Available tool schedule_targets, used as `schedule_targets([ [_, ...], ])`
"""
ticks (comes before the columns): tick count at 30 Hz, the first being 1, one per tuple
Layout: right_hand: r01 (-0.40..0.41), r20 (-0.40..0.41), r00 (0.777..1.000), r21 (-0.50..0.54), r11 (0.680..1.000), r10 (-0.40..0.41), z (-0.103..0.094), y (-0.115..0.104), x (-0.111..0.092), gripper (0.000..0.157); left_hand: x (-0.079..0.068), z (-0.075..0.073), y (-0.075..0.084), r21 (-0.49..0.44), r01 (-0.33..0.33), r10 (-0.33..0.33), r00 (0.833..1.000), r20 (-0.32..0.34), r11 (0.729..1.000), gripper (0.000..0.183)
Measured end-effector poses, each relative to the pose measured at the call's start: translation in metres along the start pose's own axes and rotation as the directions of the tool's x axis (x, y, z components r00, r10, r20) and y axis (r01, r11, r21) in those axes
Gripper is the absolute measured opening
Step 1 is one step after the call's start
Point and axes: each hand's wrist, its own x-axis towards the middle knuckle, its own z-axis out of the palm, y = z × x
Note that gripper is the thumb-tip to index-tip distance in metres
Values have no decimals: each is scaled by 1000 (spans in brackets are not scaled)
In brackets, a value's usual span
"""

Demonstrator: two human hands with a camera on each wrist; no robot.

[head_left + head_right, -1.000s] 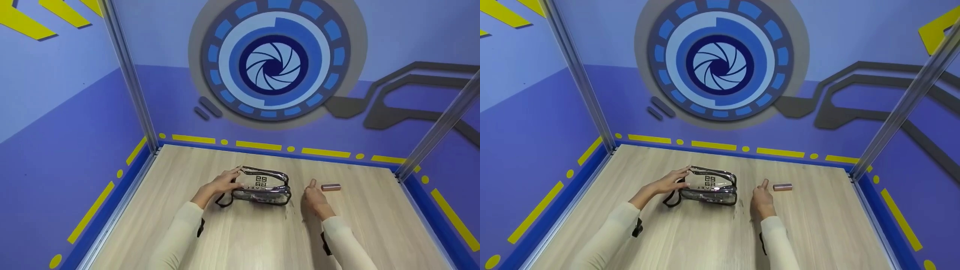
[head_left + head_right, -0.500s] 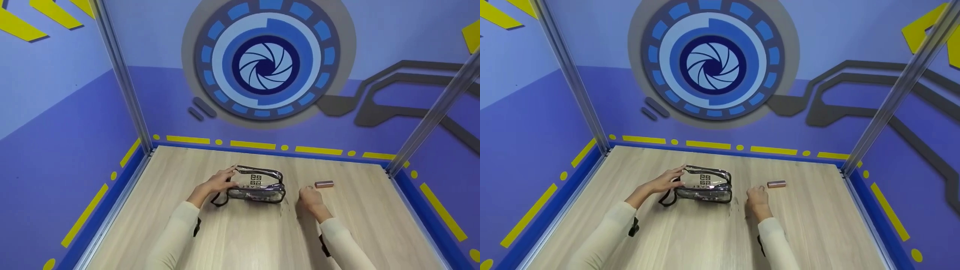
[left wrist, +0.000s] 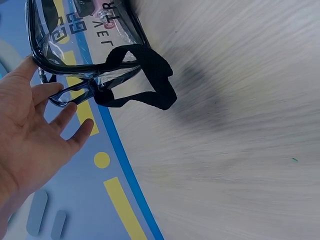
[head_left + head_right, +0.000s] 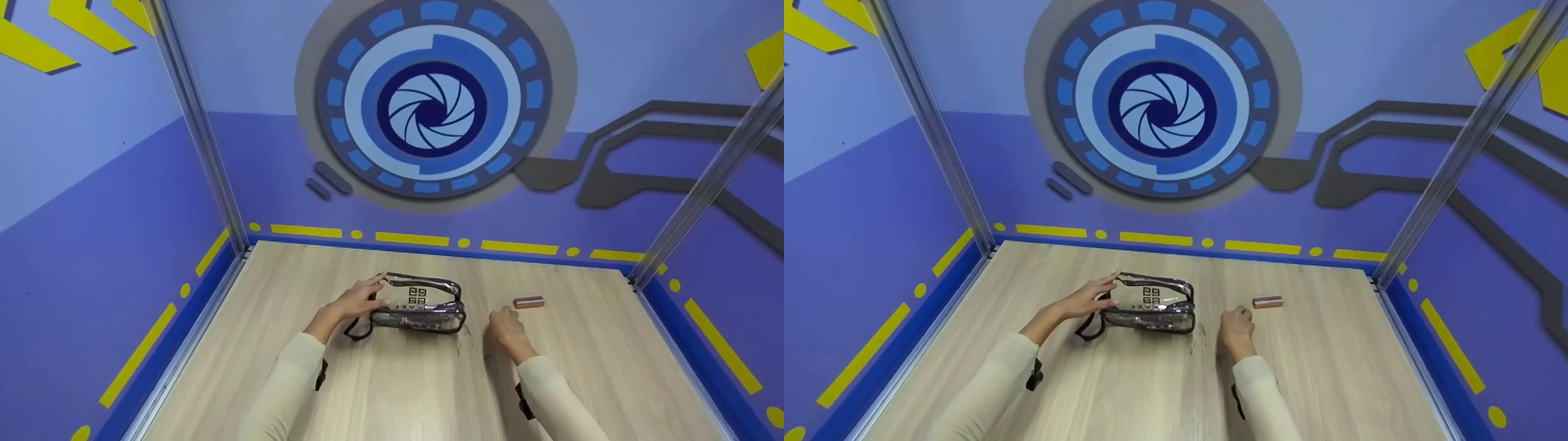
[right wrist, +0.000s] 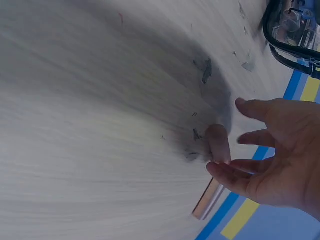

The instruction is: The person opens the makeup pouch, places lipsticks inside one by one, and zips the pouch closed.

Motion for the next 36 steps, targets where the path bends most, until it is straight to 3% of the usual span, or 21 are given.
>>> schedule_targets([
  [6, 22, -163, 986, -36, 999, -28, 9, 13, -3, 6, -4, 0, 5, 1, 4, -4, 1000, 2, 1000, 70],
  [9, 14, -186, 982, -24, 1000, -18, 14, 21, -5, 8, -6, 1, 5, -12, 5, -5, 1000, 0, 1000, 68],
  [14, -3, -179, 983, 124, 992, 26, 17, 30, -10, 18, -7, 2, 4, -3, -8, 8, 1000, 0, 1000, 68],
  [18, -57, -158, 983, 247, 967, 98, 17, 34, -13, 15, -6, 2, 4, -8, -4, 4, 1000, 0, 1000, 69],
  [20, -81, -147, 981, 298, 951, 130, 17, 34, -12, 6, -6, 1, 4, -26, 8, -8, 1000, 3, 1000, 69],
  [24, -79, -190, 968, 383, 921, 162, 9, 29, -8, 14, -6, 0, 4, -38, 20, -20, 1000, 6, 999, 68],
  [27, -33, -247, 956, 440, 897, 156, -3, 18, -3, 30, -7, -1, 5, -35, 24, -24, 1000, -1, 999, 68],
  [32, 104, -323, 943, 521, 847, 82, -28, -10, 11, 34, -5, -1, 3, -26, 17, -17, 1000, -5, 1000, 69],
  [36, 270, -429, 903, 517, 812, -27, -43, -36, 19, 35, -2, -2, 3, -13, -7, 7, 1000, -10, 1000, 68],
])
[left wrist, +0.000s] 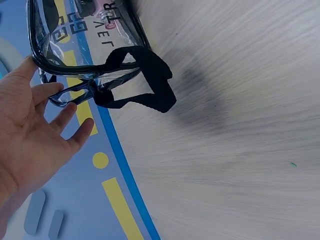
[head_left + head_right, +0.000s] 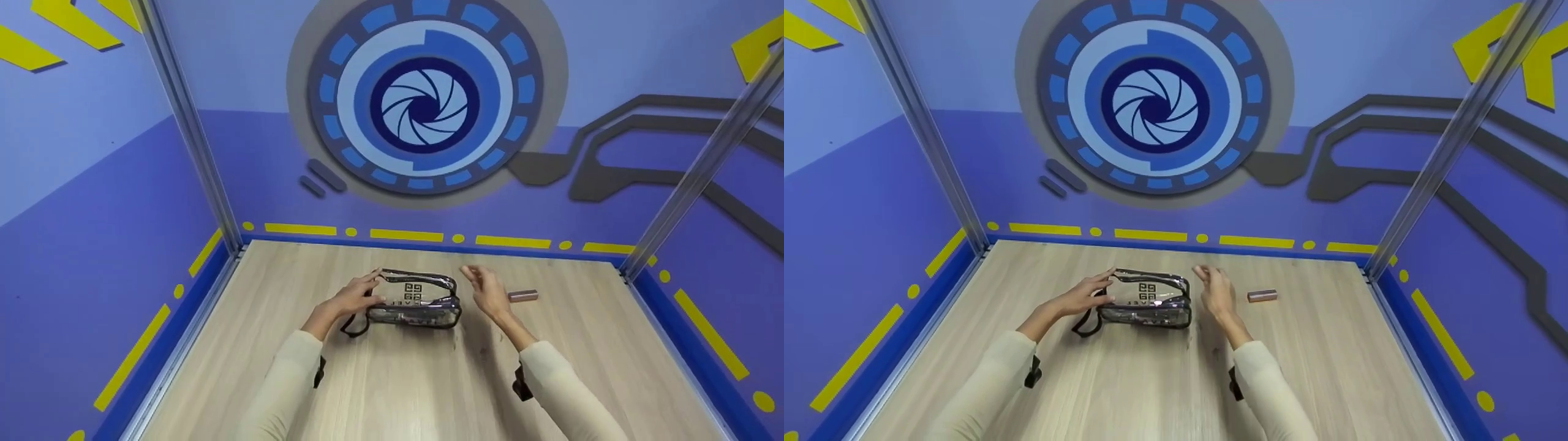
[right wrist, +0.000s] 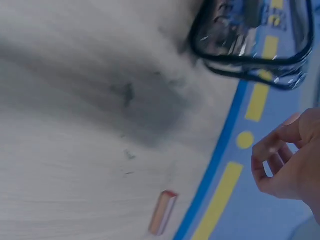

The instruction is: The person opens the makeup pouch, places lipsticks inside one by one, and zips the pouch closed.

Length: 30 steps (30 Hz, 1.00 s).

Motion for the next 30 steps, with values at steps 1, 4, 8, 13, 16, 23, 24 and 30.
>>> schedule_targets([
  [1, 58, -9, 998, 14, 998, -57, 3, -6, 3, 36, 1, 0, 0, 3, -5, 5, 1000, -4, 1000, 67],
  [4, 259, -13, 966, 20, 966, -259, 11, -23, 8, 35, 1, -1, 0, 13, -1, 1, 1000, -8, 1000, 67],
  [8, 469, 60, 881, 17, 883, -469, 22, -38, 9, 32, -1, -1, 0, -3, 19, -19, 1000, -7, 1000, 67],
  [13, 520, 179, 833, 69, 851, -524, 30, -46, 8, 30, 0, 0, 0, -2, 18, -18, 1000, 0, 1000, 68],
  [16, 514, 222, 825, 86, 853, -520, 32, -48, 7, 26, 1, 1, 0, 9, 0, 0, 1000, 5, 1000, 67],
  [23, 470, 281, 829, 117, 875, -483, 34, -53, 8, 28, 1, 0, 0, -2, -25, 25, 1000, 0, 1000, 70],
  [24, 456, 291, 833, 120, 882, -470, 34, -54, 9, 30, 0, -1, 1, -3, -23, 23, 1000, 1, 1000, 70],
  [30, 397, 336, 846, 119, 910, -413, 38, -57, 8, 20, 1, -3, 2, -19, -16, 16, 1000, 2, 1000, 69],
])
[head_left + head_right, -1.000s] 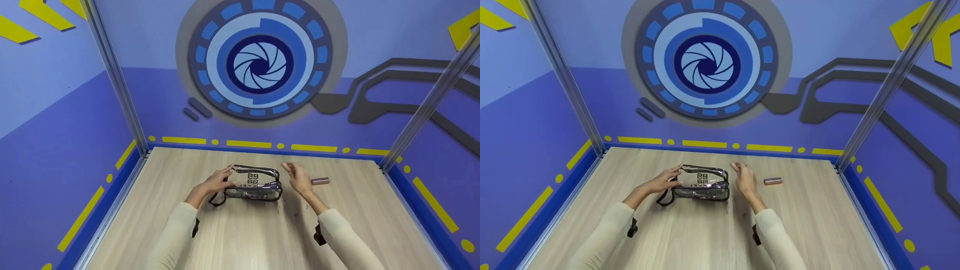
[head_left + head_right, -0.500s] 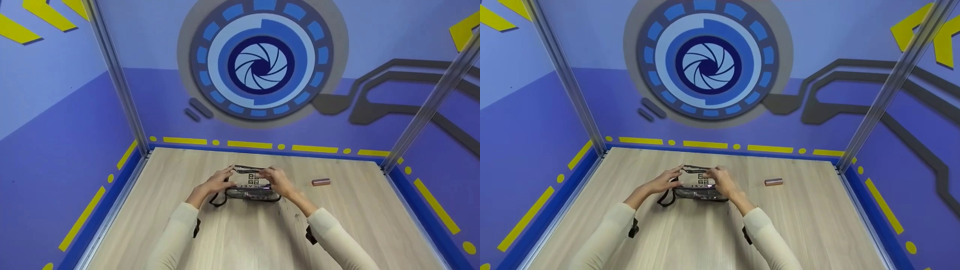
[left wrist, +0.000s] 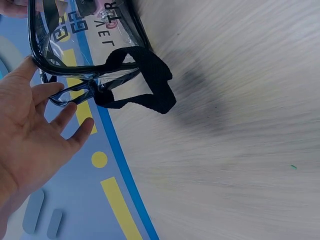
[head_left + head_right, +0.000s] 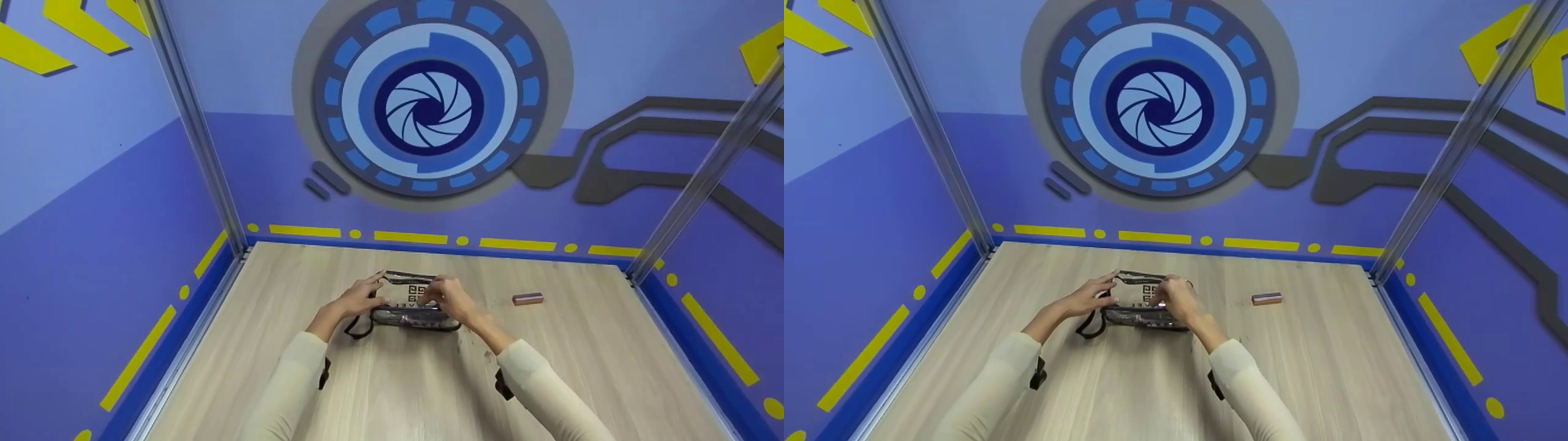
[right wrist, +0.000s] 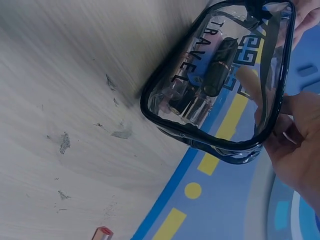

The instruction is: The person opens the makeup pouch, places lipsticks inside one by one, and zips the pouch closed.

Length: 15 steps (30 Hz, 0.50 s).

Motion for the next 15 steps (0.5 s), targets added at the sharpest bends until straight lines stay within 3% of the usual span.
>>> schedule_targets([
  [9, -16, -38, 999, -39, 999, 14, 3, 1, -4, 14, 1, 1, 1, -3, 10, -10, 1000, -6, 1000, 66],
  [15, -7, -130, 992, -76, 997, -3, 1, 6, -7, 12, 0, 1, 0, 14, 6, -6, 1000, -7, 1000, 68],
])
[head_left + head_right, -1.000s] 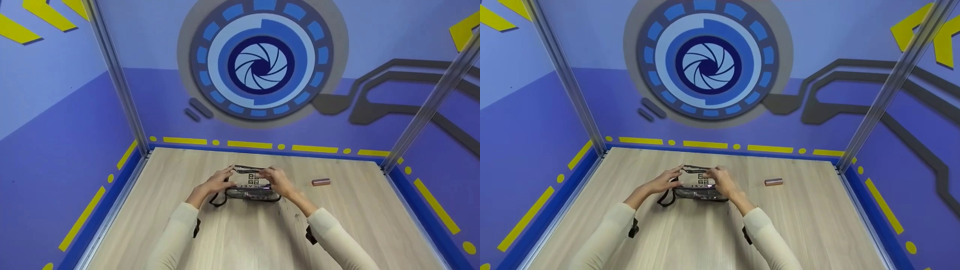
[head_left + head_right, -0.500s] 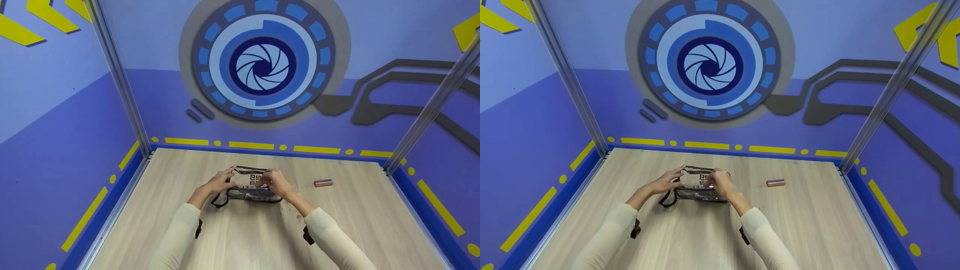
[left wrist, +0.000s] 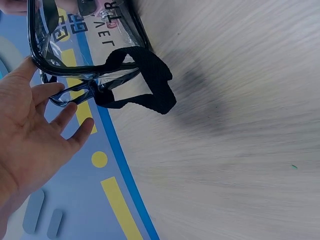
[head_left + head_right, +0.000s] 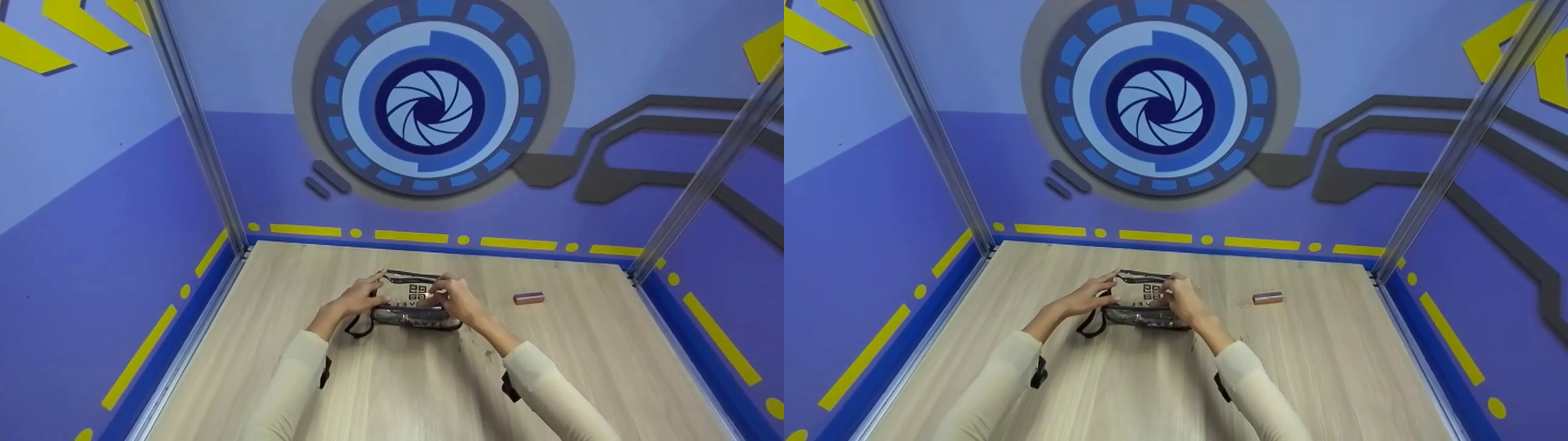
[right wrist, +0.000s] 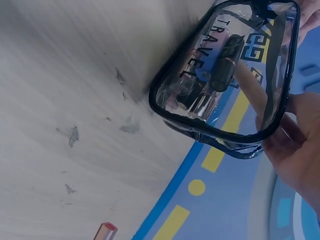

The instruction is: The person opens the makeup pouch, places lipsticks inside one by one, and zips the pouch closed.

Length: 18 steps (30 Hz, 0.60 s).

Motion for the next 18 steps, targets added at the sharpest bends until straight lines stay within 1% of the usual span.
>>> schedule_targets([
  [3, -7, -82, 997, -20, 1000, 5, -3, 4, -1, 10, 0, 0, 1, 6, 6, -6, 1000, 8, 1000, 66],
  [6, -42, -155, 987, -22, 999, 38, -6, 8, -3, 8, 1, 0, 1, 9, 15, -15, 1000, 3, 1000, 64],
  [9, -79, -202, 977, -24, 997, 73, -11, 12, -5, 7, 0, 0, 0, 6, 7, -7, 1000, -5, 1000, 64],
  [14, -137, -237, 964, -39, 990, 124, -21, 26, -14, 8, 1, 2, -2, -10, 6, -6, 1000, -1, 1000, 67],
  [16, -191, -234, 957, -70, 979, 170, -29, 34, -19, 8, 1, 2, -3, -16, 12, -12, 1000, 0, 1000, 68],
  [18, -260, -227, 946, -109, 960, 230, -38, 44, -26, 7, 1, 2, -3, -19, 9, -9, 1000, -2, 1000, 67],
])
